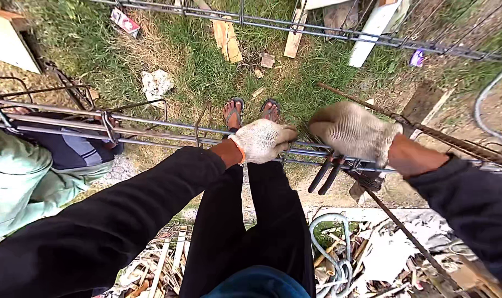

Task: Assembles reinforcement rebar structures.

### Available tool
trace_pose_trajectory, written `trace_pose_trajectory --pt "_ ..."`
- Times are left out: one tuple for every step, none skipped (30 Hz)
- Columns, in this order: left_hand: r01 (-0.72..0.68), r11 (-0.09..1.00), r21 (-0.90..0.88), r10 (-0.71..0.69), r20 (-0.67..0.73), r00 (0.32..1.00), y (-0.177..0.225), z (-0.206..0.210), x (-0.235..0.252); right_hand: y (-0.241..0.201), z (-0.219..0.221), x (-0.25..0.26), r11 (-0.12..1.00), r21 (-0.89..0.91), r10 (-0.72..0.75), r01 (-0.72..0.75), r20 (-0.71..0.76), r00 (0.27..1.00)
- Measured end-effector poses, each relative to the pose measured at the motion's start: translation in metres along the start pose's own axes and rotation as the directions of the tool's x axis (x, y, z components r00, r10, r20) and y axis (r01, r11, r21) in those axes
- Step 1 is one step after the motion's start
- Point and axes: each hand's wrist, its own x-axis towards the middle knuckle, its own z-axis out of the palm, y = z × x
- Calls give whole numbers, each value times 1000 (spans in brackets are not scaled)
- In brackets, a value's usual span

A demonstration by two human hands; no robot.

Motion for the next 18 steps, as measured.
trace_pose_trajectory --pt "6 1000 1 -6 -11 1000 1 3 -1 1 -2 6 997 -73 -31 30 -9 999" --pt "13 1000 -3 -13 -31 999 1 5 -1 1 -3 12 989 -135 -62 59 -18 998" --pt "25 1000 -10 -26 -48 999 -1 6 0 0 -6 18 982 -169 -90 86 -17 996" --pt "48 998 -35 -50 -51 997 -2 6 1 0 -8 21 977 -183 -116 113 -9 993" --pt "75 994 -74 -78 -45 996 -2 6 1 2 -9 23 972 -185 -149 146 1 989" --pt "105 987 -119 -109 -34 993 -4 5 2 5 -11 25 961 -195 -198 196 8 980" --pt "133 976 -173 -139 -21 990 -6 2 3 7 -13 28 943 -224 -246 245 21 969" --pt "158 960 -230 -169 -25 985 -6 0 3 8 -16 31 925 -255 -278 281 50 959" --pt "178 943 -282 -205 -72 976 -3 -1 1 6 -19 33 909 -283 -292 307 96 952" --pt "189 928 -320 -247 -150 957 1 -3 -2 4 -23 37 891 -308 -304 332 136 943" --pt "193 921 -338 -288 -257 923 6 -5 -4 2 -28 43 874 -327 -322 359 164 933" --pt "207 922 -327 -324 -363 874 13 -3 -6 0 -30 48 861 -329 -345 389 185 920" --pt "241 924 -297 -357 -441 824 25 1 -8 -2 -30 51 852 -326 -359 409 204 911" --pt "289 921 -262 -384 -477 791 36 4 -8 -3 -31 54 846 -333 -360 417 221 907" --pt "334 916 -224 -402 -499 768 46 8 -5 -5 -35 58 837 -339 -367 429 235 900" --pt "387 901 -197 -432 -503 748 57 13 -2 -7 -39 63 823 -348 -377 450 258 890" --pt "444 879 -175 -465 -523 714 65 21 3 -7 -39 66 808 -348 -395 476 280 875" --pt "497 853 -161 -497 -543 676 73 29 8 -7 -40 67 799 -339 -405 496 306 862"
